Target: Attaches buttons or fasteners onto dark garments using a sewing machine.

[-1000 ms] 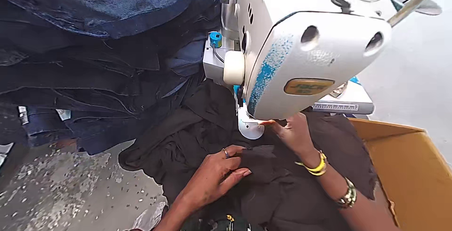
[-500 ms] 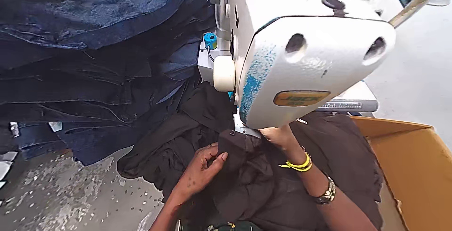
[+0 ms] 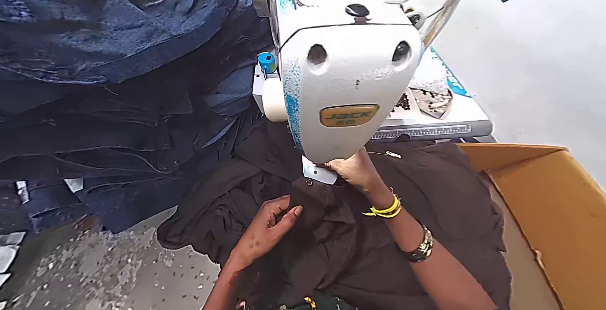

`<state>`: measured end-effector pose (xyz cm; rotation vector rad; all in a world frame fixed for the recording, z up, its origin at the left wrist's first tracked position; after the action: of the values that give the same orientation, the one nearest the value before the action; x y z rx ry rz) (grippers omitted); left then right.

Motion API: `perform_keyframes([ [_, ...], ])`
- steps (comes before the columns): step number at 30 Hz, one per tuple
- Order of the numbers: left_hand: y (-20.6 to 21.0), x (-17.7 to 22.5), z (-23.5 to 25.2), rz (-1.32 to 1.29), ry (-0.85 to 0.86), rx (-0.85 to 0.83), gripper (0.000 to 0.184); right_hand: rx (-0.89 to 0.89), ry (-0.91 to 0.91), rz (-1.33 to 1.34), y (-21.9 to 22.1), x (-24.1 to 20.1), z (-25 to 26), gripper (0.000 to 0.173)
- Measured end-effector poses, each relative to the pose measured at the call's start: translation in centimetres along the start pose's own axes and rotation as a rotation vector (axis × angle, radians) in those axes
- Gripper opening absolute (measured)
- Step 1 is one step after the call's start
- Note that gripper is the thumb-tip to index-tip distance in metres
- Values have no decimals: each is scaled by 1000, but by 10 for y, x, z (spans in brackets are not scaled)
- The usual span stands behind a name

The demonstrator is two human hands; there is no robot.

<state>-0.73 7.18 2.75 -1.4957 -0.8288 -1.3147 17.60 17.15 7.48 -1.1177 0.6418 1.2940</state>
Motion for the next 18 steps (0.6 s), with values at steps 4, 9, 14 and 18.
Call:
perform_keyframes([
  [4, -1, -4, -1, -22, -30, 4, 25, 42, -9, -26, 1, 0, 0, 29],
  [9, 3, -4, 6, -27, -18, -29, 26, 75, 9, -54, 1, -1, -1, 32],
  [14, -1, -5, 2, -65, -21, -1, 25, -173, 180, 345, 0, 20, -18, 44],
  [18, -3, -4, 0, -90, 5, -12, 26, -450, 205, 364, 10, 14, -65, 45],
])
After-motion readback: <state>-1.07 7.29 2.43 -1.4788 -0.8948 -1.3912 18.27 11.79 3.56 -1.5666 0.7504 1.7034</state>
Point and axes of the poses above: each hand's wrist, its own z-axis towards the middle knuckle, its own y-axis out of the palm, x = y × z, the point moved 8 cm from there along z, towards the middle knuckle, and after that the axes turned 9 degrees about -y, right-handed, at the moved point
